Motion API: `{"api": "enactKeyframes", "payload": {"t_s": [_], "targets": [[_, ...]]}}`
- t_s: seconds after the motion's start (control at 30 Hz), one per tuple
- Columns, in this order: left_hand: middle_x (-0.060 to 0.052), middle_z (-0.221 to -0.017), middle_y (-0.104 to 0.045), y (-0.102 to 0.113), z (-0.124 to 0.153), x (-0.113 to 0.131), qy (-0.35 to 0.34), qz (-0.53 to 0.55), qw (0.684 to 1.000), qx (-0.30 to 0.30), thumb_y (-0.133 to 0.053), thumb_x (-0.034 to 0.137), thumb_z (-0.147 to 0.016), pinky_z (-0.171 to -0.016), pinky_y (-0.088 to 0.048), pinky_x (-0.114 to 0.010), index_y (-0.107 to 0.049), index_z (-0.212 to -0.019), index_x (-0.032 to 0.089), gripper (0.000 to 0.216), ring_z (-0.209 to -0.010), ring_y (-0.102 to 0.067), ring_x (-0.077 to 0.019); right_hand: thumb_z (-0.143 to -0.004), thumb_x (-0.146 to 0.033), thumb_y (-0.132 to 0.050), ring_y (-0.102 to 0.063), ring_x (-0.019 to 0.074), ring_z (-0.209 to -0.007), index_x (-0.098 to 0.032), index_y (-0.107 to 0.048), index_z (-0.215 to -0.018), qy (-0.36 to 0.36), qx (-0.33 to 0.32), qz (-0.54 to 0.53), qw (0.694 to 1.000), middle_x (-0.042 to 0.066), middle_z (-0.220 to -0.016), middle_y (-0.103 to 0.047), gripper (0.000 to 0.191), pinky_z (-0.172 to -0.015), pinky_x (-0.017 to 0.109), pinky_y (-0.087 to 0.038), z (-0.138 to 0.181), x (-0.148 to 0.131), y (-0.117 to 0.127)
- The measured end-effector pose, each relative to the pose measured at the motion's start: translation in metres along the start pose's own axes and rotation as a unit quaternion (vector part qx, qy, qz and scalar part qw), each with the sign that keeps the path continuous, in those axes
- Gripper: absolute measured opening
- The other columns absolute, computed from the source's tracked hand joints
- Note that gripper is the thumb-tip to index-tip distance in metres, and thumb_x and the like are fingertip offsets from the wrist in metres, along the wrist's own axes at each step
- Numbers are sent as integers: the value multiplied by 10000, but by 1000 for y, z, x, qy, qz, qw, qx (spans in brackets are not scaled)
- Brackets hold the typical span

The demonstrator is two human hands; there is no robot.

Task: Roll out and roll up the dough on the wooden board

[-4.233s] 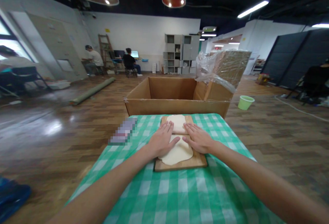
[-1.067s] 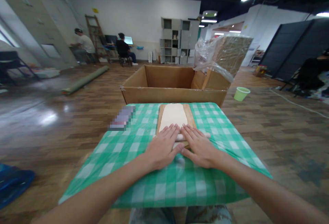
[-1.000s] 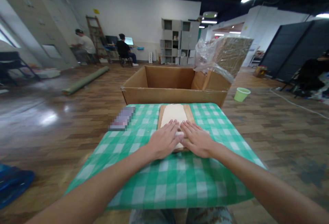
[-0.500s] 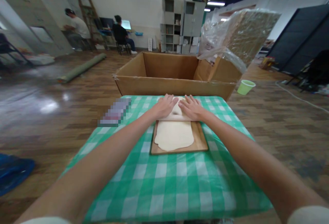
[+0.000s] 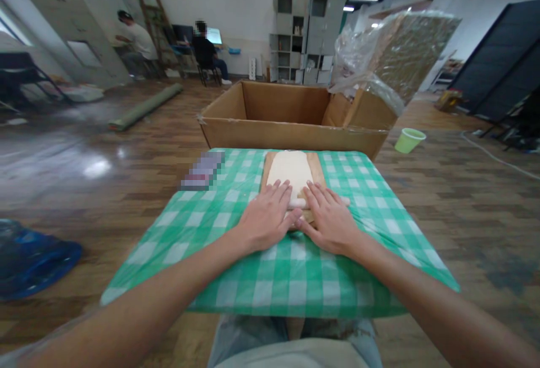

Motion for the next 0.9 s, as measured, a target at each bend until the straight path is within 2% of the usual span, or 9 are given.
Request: {"api": "enactKeyframes", "payload": {"t_s": [0.17,0.37,0.6,0.77,0.9], "targets": [[-161,-1663,-333,4,31,25,0,-18,999,33,-336,591,-1040,-1288,-168,-510,-364,-1577,106,724,-1570,-232,-322,-999,-690,-355,-171,367,-1570,-80,-199,-1645,16,18,0,1000,193,-1692,-218,903,-1264,578,-167,31,-14,-1],[-138,-1674,-318,7,48,37,1,-36,998,51,-406,528,-1026,-1275,-198,-522,-290,-1617,150,711,-1573,-221,-328,-996,-682,-392,-112,371,-1578,-96,-133,-1661,38,14,-5,999,191,-1702,-163,923,-1254,600,-206,49,-21,6],[-126,-1701,-247,10,68,36,-49,-62,996,33,-457,365,-1015,-1284,-204,-487,-241,-1632,131,695,-1578,-212,-304,-983,-657,-455,-121,367,-1578,-112,-79,-1668,52,4,-4,999,170,-1703,-166,953,-1251,603,-235,71,-29,12],[-85,-1686,-305,16,73,31,-65,-62,996,26,-476,281,-1005,-1283,-221,-480,-296,-1618,189,645,-1560,-269,-301,-995,-581,-480,-172,347,-1572,-151,-43,-1672,57,6,-8,998,132,-1711,-147,913,-1248,585,-270,79,-31,14],[-100,-1630,-412,19,69,16,-40,-52,998,19,-512,282,-1008,-1263,-271,-509,-359,-1582,223,597,-1512,-370,-301,-1008,-515,-483,-196,339,-1568,-156,-62,-1673,55,4,-5,998,121,-1709,-169,865,-1248,577,-279,81,-32,15]]}}
Point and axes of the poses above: each hand's wrist, its own z-axis away from the middle knuckle, its own y-axis out of the back of the hand, x = y × z, the point moved 1 cm from there along -z, towards the middle knuckle
